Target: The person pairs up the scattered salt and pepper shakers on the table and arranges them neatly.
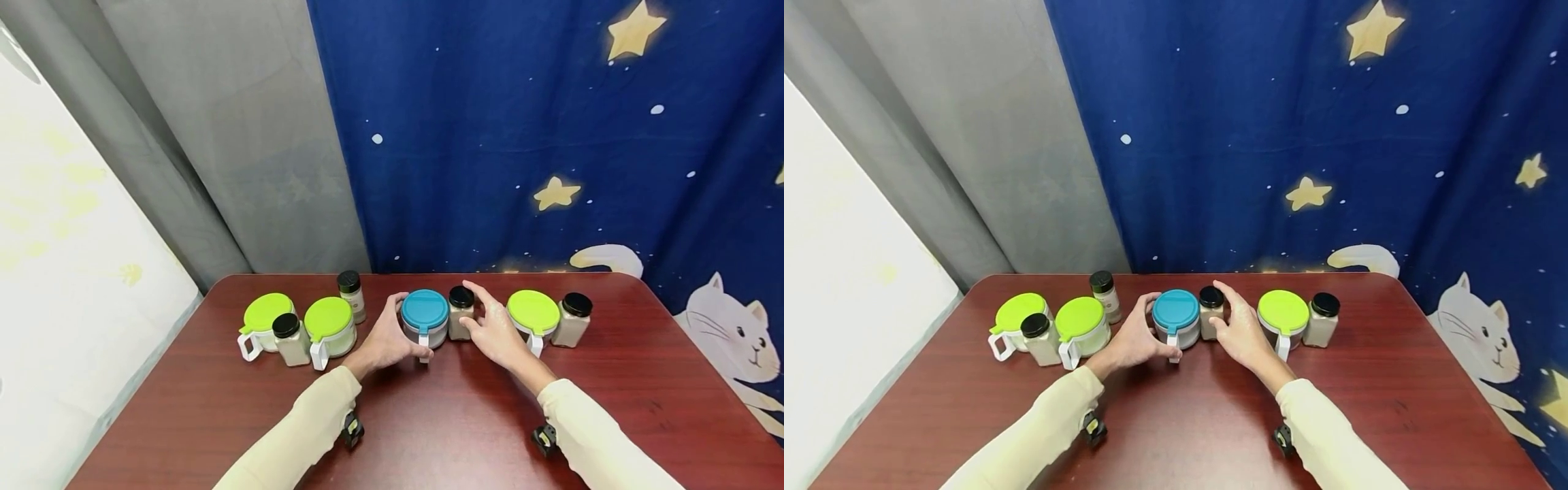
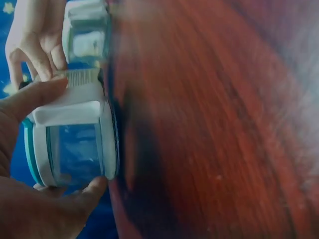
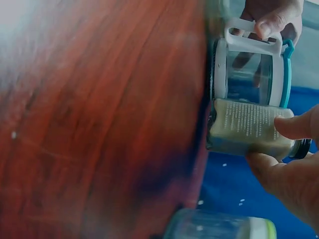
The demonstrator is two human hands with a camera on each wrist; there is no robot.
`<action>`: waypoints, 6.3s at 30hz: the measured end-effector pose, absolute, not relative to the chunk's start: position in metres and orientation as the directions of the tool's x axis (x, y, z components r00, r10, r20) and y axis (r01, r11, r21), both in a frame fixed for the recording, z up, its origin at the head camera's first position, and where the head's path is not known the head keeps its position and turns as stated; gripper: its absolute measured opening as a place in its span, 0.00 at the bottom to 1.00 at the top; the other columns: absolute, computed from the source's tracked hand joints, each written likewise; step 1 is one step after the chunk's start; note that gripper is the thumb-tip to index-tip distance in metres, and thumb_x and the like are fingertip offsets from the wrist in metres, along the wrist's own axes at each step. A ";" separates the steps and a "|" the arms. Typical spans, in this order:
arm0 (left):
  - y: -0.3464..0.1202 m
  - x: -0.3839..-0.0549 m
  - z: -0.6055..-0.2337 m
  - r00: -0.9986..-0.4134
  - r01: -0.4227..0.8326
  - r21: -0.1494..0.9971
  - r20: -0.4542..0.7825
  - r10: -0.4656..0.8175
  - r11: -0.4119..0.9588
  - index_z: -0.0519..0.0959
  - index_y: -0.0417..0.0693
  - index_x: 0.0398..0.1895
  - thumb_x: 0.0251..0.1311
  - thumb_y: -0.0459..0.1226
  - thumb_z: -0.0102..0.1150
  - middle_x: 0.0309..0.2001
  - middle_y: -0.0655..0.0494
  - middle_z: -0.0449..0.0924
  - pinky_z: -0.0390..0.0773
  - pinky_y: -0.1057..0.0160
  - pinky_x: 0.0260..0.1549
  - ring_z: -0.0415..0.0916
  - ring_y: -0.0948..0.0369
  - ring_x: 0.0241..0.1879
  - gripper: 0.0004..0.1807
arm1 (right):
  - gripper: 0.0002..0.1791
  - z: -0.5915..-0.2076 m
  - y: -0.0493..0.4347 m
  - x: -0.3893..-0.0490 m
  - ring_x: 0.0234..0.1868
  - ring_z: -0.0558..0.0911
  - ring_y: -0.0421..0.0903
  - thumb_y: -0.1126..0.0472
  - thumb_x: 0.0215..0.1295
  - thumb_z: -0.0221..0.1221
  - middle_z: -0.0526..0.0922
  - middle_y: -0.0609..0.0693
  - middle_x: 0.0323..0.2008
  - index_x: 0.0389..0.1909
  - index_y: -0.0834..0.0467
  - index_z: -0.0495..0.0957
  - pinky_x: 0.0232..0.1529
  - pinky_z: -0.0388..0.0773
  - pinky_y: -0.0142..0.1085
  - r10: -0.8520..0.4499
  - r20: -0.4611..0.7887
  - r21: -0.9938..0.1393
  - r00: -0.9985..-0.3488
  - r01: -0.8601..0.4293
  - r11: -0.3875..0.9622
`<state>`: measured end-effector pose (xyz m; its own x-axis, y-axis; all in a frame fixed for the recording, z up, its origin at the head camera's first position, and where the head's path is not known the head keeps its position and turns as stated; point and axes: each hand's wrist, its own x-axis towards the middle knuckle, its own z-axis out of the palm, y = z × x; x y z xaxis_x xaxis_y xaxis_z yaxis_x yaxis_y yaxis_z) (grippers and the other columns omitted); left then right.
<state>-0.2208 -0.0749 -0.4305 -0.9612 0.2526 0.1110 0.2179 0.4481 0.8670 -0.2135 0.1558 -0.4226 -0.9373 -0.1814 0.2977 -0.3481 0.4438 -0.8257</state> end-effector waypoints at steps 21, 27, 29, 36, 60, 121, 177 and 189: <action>-0.066 -0.239 -0.430 -0.969 0.131 0.878 0.015 0.245 0.461 0.54 0.48 0.74 0.35 0.35 0.88 0.66 0.47 0.69 0.65 0.48 0.66 0.69 0.51 0.63 0.62 | 0.38 -0.426 0.155 -0.228 0.22 0.69 0.45 0.72 0.68 0.61 0.76 0.62 0.57 0.76 0.58 0.56 0.27 0.70 0.36 -0.168 0.230 -0.783 -0.958 -0.285 0.553; -0.064 -0.239 -0.429 -0.969 0.129 0.868 0.009 0.245 0.479 0.54 0.48 0.74 0.35 0.36 0.88 0.65 0.46 0.69 0.65 0.47 0.66 0.69 0.50 0.63 0.63 | 0.38 -0.425 0.158 -0.227 0.27 0.72 0.46 0.73 0.69 0.60 0.75 0.64 0.59 0.76 0.60 0.56 0.31 0.72 0.37 -0.170 0.246 -0.771 -0.954 -0.299 0.562; -0.063 -0.239 -0.428 -0.970 0.128 0.863 0.006 0.243 0.488 0.55 0.49 0.74 0.34 0.37 0.88 0.65 0.46 0.70 0.66 0.47 0.65 0.70 0.50 0.62 0.63 | 0.37 -0.425 0.159 -0.227 0.26 0.72 0.46 0.73 0.69 0.60 0.75 0.63 0.58 0.75 0.60 0.56 0.30 0.72 0.36 -0.170 0.246 -0.769 -0.954 -0.299 0.566; -0.062 -0.236 -0.428 -0.969 0.129 0.854 0.002 0.246 0.505 0.54 0.49 0.73 0.34 0.38 0.88 0.64 0.46 0.70 0.66 0.46 0.65 0.70 0.49 0.62 0.63 | 0.37 -0.425 0.160 -0.224 0.22 0.68 0.45 0.74 0.68 0.60 0.75 0.63 0.56 0.75 0.61 0.56 0.28 0.70 0.36 -0.183 0.258 -0.768 -0.949 -0.317 0.557; -0.075 -0.190 -0.394 -0.945 0.247 0.846 0.102 0.310 0.474 0.44 0.46 0.83 0.61 0.48 0.69 0.81 0.49 0.43 0.48 0.41 0.71 0.38 0.51 0.79 0.55 | 0.38 -0.388 0.141 -0.190 0.69 0.69 0.55 0.58 0.66 0.65 0.68 0.56 0.71 0.76 0.51 0.63 0.64 0.68 0.58 -0.131 0.464 -0.637 -0.876 -0.432 0.639; -0.370 -0.176 -0.427 -0.924 0.375 0.653 0.210 0.319 0.658 0.62 0.44 0.75 0.48 0.34 0.80 0.69 0.42 0.58 0.73 0.51 0.51 0.66 0.48 0.59 0.51 | 0.27 -0.410 -0.101 -0.195 0.53 0.75 0.44 0.53 0.65 0.69 0.81 0.46 0.47 0.63 0.50 0.74 0.60 0.67 0.32 -0.668 0.499 0.008 -0.551 -0.769 0.640; -0.314 -0.076 -0.400 -0.984 0.157 0.834 0.084 0.159 0.529 0.46 0.47 0.82 0.35 0.34 0.87 0.58 0.40 0.75 0.82 0.65 0.38 0.83 0.61 0.42 0.72 | 0.22 -0.392 -0.045 -0.142 0.49 0.75 0.32 0.60 0.69 0.66 0.78 0.44 0.57 0.62 0.56 0.73 0.50 0.70 0.22 -0.644 0.524 -0.569 -0.557 -0.792 0.222; -0.267 -0.067 -0.408 -0.979 0.196 0.781 0.126 0.157 0.592 0.57 0.45 0.76 0.28 0.44 0.91 0.58 0.53 0.74 0.77 0.66 0.46 0.78 0.63 0.48 0.68 | 0.24 -0.410 -0.001 -0.130 0.58 0.76 0.37 0.65 0.66 0.68 0.79 0.46 0.57 0.62 0.57 0.74 0.58 0.75 0.38 -0.595 0.524 -0.691 -0.609 -0.712 0.121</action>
